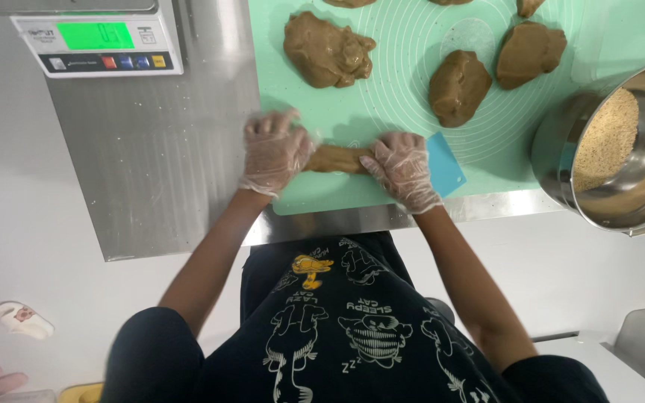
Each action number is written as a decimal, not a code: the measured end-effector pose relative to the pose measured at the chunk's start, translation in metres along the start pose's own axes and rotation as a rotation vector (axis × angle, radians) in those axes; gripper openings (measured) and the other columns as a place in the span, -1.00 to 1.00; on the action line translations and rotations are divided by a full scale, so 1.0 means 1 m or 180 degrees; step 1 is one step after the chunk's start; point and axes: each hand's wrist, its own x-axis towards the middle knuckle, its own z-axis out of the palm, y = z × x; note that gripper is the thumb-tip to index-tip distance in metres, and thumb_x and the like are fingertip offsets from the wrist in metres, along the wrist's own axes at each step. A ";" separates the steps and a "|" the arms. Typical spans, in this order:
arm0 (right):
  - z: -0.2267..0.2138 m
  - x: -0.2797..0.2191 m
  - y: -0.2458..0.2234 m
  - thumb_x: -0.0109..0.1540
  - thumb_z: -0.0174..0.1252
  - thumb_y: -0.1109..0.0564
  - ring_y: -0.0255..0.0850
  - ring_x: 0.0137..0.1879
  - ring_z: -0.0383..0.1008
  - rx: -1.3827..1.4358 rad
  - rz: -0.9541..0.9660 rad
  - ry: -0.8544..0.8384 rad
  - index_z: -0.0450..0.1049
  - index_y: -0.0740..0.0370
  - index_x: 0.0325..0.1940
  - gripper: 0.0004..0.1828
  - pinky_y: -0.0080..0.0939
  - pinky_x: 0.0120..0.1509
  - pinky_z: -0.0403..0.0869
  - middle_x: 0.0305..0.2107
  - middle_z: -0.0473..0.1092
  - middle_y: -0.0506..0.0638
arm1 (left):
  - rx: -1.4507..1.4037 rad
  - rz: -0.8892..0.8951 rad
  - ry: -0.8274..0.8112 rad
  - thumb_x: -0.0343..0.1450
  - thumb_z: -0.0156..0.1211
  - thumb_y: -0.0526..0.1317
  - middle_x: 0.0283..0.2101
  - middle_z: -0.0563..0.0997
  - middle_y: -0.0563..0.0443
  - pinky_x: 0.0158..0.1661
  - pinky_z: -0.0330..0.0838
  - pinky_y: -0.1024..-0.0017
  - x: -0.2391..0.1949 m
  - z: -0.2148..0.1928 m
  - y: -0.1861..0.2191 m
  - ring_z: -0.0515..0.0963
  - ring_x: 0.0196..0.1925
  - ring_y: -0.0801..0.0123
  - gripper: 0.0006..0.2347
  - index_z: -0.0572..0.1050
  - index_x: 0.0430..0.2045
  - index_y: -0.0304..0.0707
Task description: The person divides portions of dough using a blue scraper tool, weighs a portion on a scale, and rolls dough into balls by hand on a mat.
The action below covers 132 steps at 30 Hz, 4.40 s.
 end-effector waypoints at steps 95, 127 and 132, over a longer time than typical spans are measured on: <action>0.033 -0.035 -0.038 0.35 -0.10 -0.15 -0.06 0.57 -0.04 0.0217 -0.0075 0.0370 0.09 0.08 0.48 -0.36 0.16 0.62 -0.11 0.42 0.07 0.05 | -0.0209 0.0828 -0.0409 0.51 -0.28 0.21 0.49 0.02 0.22 0.24 -0.46 -0.52 -0.060 -0.013 0.059 -0.03 0.50 -0.20 -0.48 0.18 0.34 0.05; 0.011 0.105 -0.009 0.42 -0.41 -0.33 -0.09 0.66 -0.36 0.0143 0.0753 0.0473 -0.15 -0.03 0.62 -0.27 0.27 0.62 -0.42 0.57 -0.29 -0.04 | 0.0262 0.0190 -0.0672 0.56 -0.41 0.25 0.54 -0.11 0.18 0.38 -0.36 -0.44 0.079 -0.013 -0.007 -0.14 0.57 -0.15 -0.37 -0.03 0.54 0.03; 0.001 0.078 -0.019 0.41 -0.40 -0.40 -0.11 0.66 -0.33 -0.0488 0.0172 -0.0084 -0.16 0.03 0.65 -0.18 0.15 0.65 -0.34 0.58 -0.26 -0.04 | 0.0265 0.0313 -0.0832 0.54 -0.36 0.25 0.57 -0.14 0.22 0.40 -0.46 -0.38 0.063 -0.027 -0.018 -0.19 0.60 -0.08 -0.40 -0.01 0.50 0.12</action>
